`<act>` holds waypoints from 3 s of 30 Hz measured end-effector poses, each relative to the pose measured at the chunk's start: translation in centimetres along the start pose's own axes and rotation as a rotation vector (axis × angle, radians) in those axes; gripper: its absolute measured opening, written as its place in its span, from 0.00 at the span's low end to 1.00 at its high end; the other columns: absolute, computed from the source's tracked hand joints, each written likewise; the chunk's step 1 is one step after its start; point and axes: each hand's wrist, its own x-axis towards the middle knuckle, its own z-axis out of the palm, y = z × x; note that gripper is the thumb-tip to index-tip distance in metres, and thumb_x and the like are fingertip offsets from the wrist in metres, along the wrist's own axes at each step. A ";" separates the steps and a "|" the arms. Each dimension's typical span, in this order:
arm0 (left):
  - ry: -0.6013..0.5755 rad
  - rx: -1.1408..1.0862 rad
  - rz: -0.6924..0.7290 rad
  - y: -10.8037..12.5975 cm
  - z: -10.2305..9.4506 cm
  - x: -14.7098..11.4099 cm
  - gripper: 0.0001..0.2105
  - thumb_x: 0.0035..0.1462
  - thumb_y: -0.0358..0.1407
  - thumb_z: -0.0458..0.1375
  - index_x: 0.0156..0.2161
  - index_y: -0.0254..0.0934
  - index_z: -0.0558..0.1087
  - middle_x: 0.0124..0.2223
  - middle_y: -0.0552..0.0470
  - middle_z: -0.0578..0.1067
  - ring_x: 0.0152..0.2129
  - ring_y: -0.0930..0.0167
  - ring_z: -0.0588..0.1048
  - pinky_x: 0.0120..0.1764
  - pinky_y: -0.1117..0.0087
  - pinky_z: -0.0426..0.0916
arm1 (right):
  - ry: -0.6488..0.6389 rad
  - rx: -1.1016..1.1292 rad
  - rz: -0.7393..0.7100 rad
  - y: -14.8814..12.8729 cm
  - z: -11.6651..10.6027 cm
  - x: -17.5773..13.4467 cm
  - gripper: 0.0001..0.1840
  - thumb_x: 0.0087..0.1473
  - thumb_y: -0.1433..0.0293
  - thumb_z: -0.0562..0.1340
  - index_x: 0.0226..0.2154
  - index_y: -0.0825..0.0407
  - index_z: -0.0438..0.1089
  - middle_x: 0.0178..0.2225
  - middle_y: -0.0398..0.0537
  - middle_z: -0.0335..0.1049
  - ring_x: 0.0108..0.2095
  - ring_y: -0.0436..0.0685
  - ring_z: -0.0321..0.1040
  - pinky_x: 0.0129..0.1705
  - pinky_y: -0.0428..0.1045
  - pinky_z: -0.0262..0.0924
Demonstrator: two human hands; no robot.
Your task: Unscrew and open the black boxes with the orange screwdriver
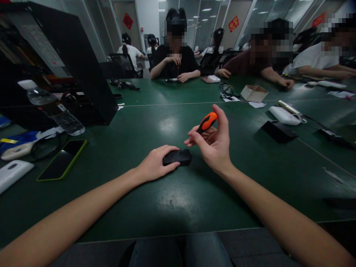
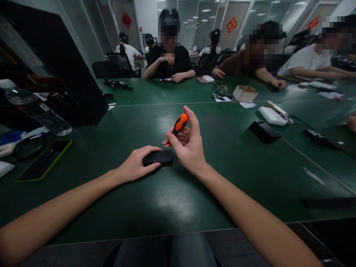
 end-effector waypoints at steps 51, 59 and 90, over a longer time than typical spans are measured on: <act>-0.011 -0.059 0.025 -0.1 0.2 -0.1 0.18 0.62 0.42 0.61 0.54 0.37 0.70 0.51 0.44 0.77 0.47 0.61 0.76 0.50 0.60 0.69 | -0.245 -0.058 -0.454 -1.7 1.1 -1.9 0.36 0.59 0.78 0.60 0.65 0.36 0.53 0.40 0.45 0.73 0.36 0.54 0.75 0.36 0.51 0.75; -0.006 -0.069 0.022 0.1 0.1 -0.1 0.17 0.64 0.40 0.58 0.55 0.38 0.70 0.52 0.45 0.77 0.48 0.62 0.75 0.50 0.60 0.69 | -0.614 -0.238 -0.407 -4.0 1.6 -2.3 0.12 0.66 0.63 0.55 0.43 0.52 0.69 0.27 0.46 0.74 0.27 0.53 0.72 0.29 0.47 0.70; 0.141 -0.031 0.244 0.5 0.0 -0.7 0.09 0.66 0.34 0.55 0.48 0.37 0.75 0.53 0.42 0.74 0.52 0.63 0.73 0.55 0.58 0.69 | -0.116 -0.080 -0.132 -0.6 0.9 -1.3 0.42 0.59 0.72 0.64 0.68 0.36 0.46 0.42 0.47 0.71 0.42 0.58 0.73 0.49 0.61 0.72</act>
